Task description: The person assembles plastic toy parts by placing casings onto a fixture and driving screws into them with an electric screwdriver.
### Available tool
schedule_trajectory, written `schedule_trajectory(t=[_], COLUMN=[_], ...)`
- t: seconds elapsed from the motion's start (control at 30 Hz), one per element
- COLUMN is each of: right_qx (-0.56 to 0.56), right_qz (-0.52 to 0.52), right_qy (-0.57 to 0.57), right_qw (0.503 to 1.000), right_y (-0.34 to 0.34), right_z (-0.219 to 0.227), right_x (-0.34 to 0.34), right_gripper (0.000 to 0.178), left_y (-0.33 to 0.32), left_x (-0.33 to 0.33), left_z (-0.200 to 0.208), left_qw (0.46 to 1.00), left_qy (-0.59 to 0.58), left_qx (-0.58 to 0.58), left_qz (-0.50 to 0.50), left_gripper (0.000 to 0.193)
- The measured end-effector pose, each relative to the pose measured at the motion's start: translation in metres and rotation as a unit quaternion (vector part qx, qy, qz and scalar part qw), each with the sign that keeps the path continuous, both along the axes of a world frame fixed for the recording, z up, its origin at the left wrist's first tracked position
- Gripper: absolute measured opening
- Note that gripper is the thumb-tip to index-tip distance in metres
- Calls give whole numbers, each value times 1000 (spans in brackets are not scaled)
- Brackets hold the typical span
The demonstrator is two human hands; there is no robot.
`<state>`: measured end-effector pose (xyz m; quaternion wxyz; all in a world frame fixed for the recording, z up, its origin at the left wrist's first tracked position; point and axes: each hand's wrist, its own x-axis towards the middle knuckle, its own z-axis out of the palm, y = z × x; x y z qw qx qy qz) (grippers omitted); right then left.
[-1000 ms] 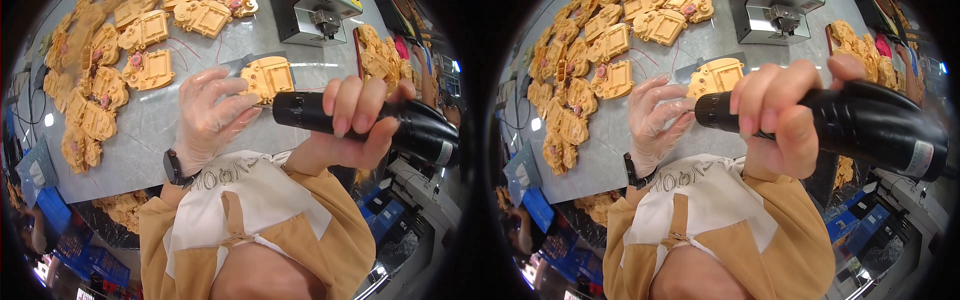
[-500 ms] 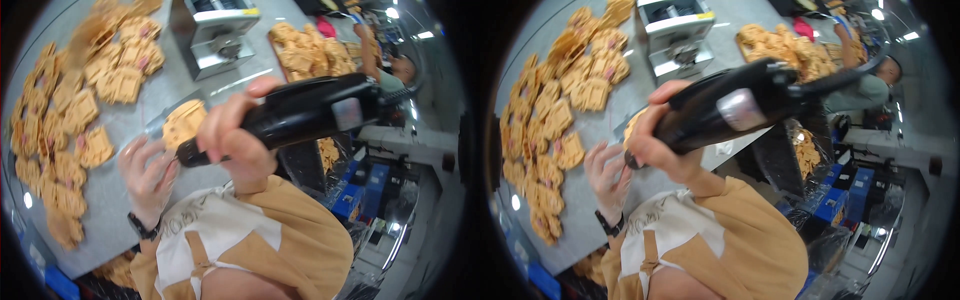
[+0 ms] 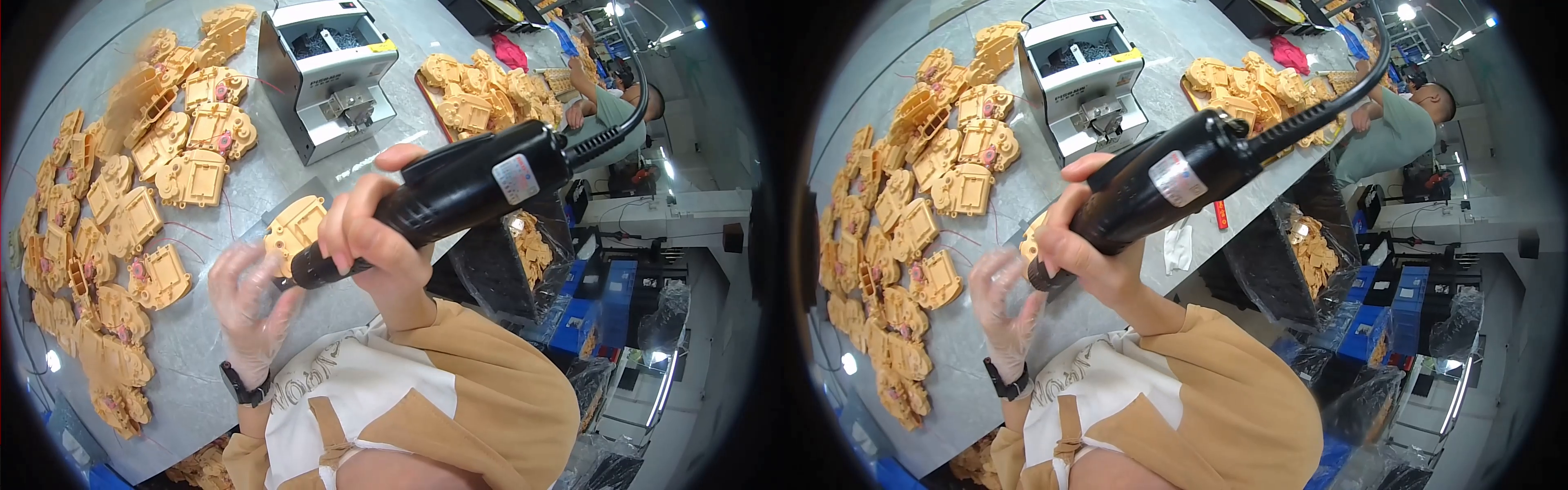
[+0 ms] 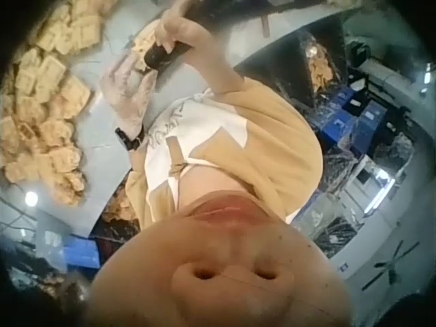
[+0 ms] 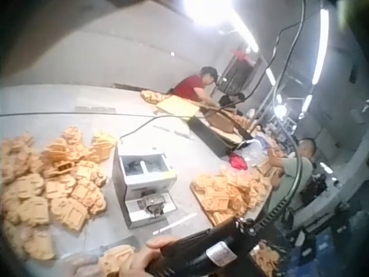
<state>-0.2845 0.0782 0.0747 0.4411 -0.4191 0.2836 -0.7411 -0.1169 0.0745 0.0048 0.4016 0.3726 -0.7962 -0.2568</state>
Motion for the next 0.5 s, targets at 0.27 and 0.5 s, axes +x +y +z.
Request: schedule_trajectory(t=[0.27, 0.5], right_qx=[-65, -68], right_qz=[-144, -135], right_qy=[18, 84], right_qw=[987, 985], right_y=[-19, -35], right_z=[-11, -14], right_x=[-2, 6], right_gripper=[50, 50], left_y=[-1, 0], left_x=[-4, -11], left_z=[-45, -50], left_qw=[994, 976], left_qy=[6, 101], left_qx=[100, 186], left_qz=[37, 48], left_gripper=[77, 72])
